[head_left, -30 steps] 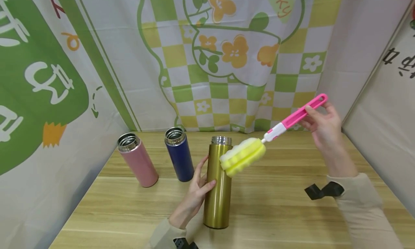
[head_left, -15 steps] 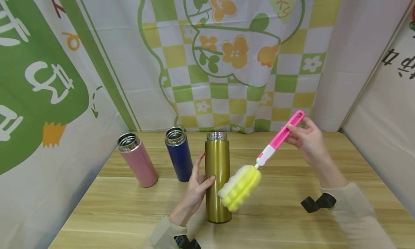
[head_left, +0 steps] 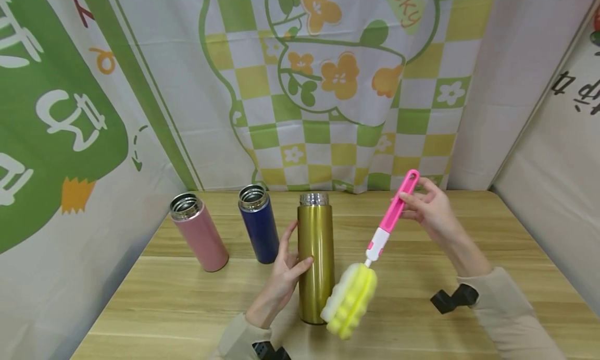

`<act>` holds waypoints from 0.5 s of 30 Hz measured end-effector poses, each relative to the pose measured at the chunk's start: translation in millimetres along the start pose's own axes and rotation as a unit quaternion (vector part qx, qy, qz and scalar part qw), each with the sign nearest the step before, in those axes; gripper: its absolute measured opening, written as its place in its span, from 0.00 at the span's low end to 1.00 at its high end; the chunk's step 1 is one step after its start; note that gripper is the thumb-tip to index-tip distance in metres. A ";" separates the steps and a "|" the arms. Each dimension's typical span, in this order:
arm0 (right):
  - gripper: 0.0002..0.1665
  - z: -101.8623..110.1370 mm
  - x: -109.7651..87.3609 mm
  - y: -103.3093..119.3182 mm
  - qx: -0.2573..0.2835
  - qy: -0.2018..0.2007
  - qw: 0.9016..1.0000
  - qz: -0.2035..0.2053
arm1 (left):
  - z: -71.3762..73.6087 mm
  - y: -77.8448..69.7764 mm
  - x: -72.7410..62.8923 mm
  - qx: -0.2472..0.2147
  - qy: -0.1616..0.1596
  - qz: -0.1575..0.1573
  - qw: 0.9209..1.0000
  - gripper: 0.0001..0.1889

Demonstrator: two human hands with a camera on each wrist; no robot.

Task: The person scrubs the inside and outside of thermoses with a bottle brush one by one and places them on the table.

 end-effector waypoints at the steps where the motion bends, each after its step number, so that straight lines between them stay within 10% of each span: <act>1: 0.17 0.3 0.6 1.1 0.007 -0.005 1.000 0.002 | 0.1 0.3 -0.3 0.000 0.002 -0.001 1.000 0.42; 15: 0.24 13.8 9.1 33.4 0.126 -0.116 0.984 0.041 | 1.8 3.4 -5.8 -0.014 0.028 0.008 0.999 0.42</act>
Point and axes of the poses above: each hand's wrist, its own x-axis towards the middle knuckle, its own z-axis out of the back of the hand, y = z × x, the point moved 4 cm from there along x, towards the middle knuckle, and after that the axes turned 2 degrees about x, right-handed, at the moved point
